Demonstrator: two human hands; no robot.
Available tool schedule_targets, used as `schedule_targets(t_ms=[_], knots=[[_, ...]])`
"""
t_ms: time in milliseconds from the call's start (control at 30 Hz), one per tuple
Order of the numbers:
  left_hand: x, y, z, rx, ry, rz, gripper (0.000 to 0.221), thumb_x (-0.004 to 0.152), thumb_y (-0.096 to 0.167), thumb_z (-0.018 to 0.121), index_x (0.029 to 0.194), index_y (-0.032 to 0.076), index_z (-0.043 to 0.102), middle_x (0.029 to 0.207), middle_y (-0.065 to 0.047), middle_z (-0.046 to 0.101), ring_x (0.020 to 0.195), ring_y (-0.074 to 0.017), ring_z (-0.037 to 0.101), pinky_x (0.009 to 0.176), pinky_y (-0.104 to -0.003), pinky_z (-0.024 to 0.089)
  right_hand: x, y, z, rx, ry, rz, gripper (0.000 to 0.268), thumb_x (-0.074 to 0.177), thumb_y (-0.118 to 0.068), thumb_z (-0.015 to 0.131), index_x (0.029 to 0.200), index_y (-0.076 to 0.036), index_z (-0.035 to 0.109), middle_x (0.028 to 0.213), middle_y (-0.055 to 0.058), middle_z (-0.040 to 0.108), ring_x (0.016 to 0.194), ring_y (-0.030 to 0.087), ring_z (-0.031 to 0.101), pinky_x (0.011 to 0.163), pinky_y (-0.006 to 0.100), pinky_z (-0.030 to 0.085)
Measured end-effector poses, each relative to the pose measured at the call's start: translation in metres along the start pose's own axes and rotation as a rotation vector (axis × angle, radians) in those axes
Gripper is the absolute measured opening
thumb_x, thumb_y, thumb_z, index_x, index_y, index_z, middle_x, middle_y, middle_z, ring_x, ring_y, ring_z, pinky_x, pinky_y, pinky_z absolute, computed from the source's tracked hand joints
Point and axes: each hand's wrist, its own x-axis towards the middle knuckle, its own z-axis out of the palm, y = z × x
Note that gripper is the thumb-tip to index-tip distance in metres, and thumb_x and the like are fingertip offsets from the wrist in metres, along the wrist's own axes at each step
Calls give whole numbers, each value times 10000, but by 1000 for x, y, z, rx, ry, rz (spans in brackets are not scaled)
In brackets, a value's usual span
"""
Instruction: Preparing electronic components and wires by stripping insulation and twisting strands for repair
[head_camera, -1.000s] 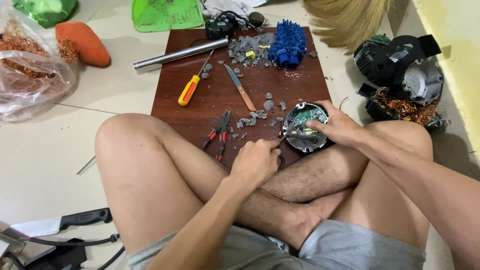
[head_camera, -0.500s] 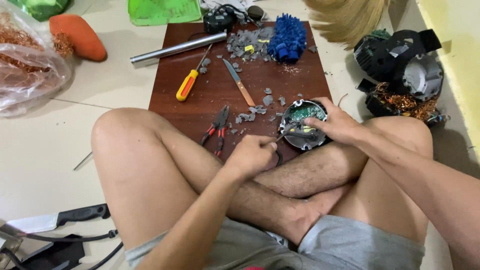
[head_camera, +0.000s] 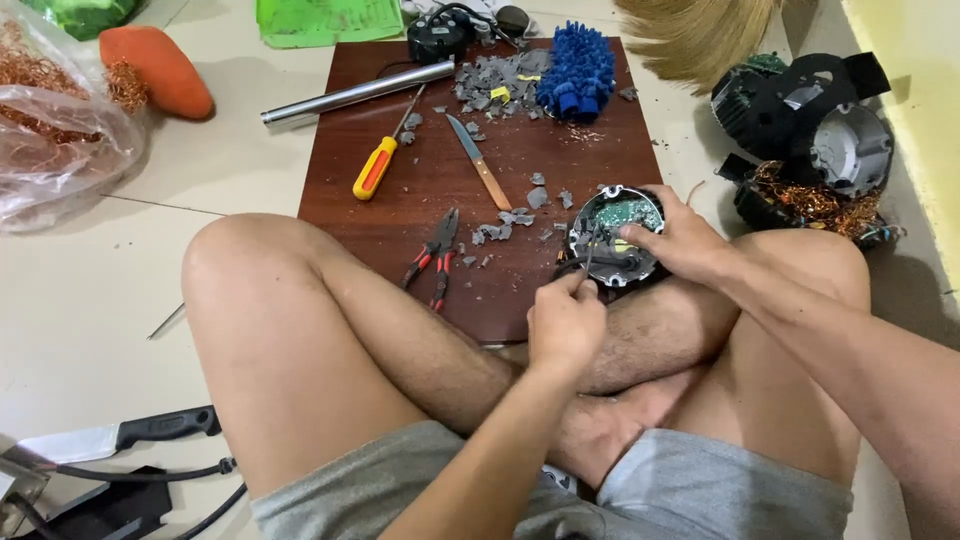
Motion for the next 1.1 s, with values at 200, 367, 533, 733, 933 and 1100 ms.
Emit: schedule_targets(t_ms=[200,367,533,733,933,1100], knots=[[10,-9,-40,166,-37,142,353,959,370,583,1257,368,773,1235,-106,780,1282,-359,668,1075,-522,552,2,5,4,-13,21,-27,773,917,-503,740,1584,-239,450,1396,266,643,1338,441,589,1149,547,451],[-5,2,-64,156,-123,124,402,905,362,597,1242,261,791,1206,-122,799,1266,-344,694,1067,-506,553,3,6,6,-20,41,-14,753,935,-493,722,1582,-223,450,1386,286,642,1334,465,585,1145,564,443],[18,14,-52,425,-85,188,382,956,327,556,1260,288,785,1228,-145,780,1230,-387,702,1019,-521,579,4,5,9,-35,53,1,753,937,-512,718,1582,-233,449,1380,278,647,1334,455,588,1144,554,446],[6,34,-53,518,-85,182,411,941,239,569,1284,126,767,1166,-276,751,1143,-464,718,937,-577,594,15,19,11,-32,70,3,765,926,-513,734,1583,-242,451,1393,276,644,1345,453,581,1152,553,441],[20,20,-61,500,-131,212,413,968,241,556,1293,85,758,1237,-265,742,1215,-480,676,1003,-602,555,7,11,9,-16,47,-7,773,923,-515,741,1586,-239,454,1406,269,639,1351,453,577,1161,554,436],[-2,26,-84,410,-207,224,461,965,302,526,1333,134,748,1322,-187,747,1333,-426,632,1098,-579,511,-3,0,3,-9,51,-6,771,922,-500,745,1586,-234,457,1408,277,635,1353,463,571,1160,562,433]])
